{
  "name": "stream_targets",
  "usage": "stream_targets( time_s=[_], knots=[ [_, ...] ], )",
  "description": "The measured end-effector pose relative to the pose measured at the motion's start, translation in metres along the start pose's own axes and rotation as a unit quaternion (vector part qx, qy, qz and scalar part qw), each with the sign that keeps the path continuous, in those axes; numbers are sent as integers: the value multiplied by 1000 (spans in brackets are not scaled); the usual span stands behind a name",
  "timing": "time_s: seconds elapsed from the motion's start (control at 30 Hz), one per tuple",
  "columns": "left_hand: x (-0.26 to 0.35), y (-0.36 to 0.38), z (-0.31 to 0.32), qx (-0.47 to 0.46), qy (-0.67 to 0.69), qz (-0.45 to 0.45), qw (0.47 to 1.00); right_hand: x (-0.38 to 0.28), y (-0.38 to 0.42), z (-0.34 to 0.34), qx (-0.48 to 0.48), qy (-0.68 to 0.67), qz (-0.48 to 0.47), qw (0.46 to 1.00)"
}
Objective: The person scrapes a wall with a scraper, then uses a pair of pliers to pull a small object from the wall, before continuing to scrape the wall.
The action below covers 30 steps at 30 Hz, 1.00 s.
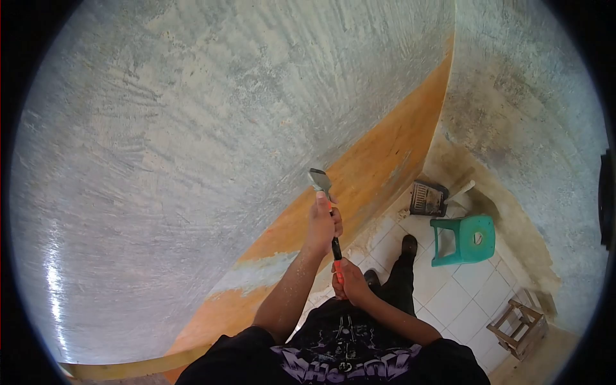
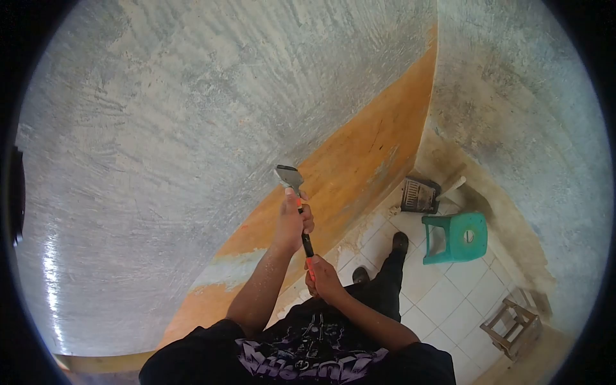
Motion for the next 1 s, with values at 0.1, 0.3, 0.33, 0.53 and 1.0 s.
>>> stream_targets(
  time_s=[0.1,0.3,0.33,0.53,1.0],
  knots=[
    [4,-4,4,0,-14,12,1000,-4,-5,-8,18,13,0,1000],
    [0,-4,-1,-9,8,-2,1000,0,-2,0,-5,3,9,1000],
    [0,-4,-2,-10,8,-6,1000,1,-1,2,-10,3,12,1000],
    [5,-1,0,-31,7,-1,999,-3,16,6,-3,11,-9,1000],
    [6,-7,9,-21,-17,16,1000,-4,8,-5,11,30,-59,998]
  ],
)
Point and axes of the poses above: each hand's wrist, its own y-axis away from the middle knuckle, its own z-axis out of the palm, x = y × z, the point moved 9 cm from there along -y, towards the middle knuckle, and after that the axes turned 3 degrees about x, right-handed, at the moved point
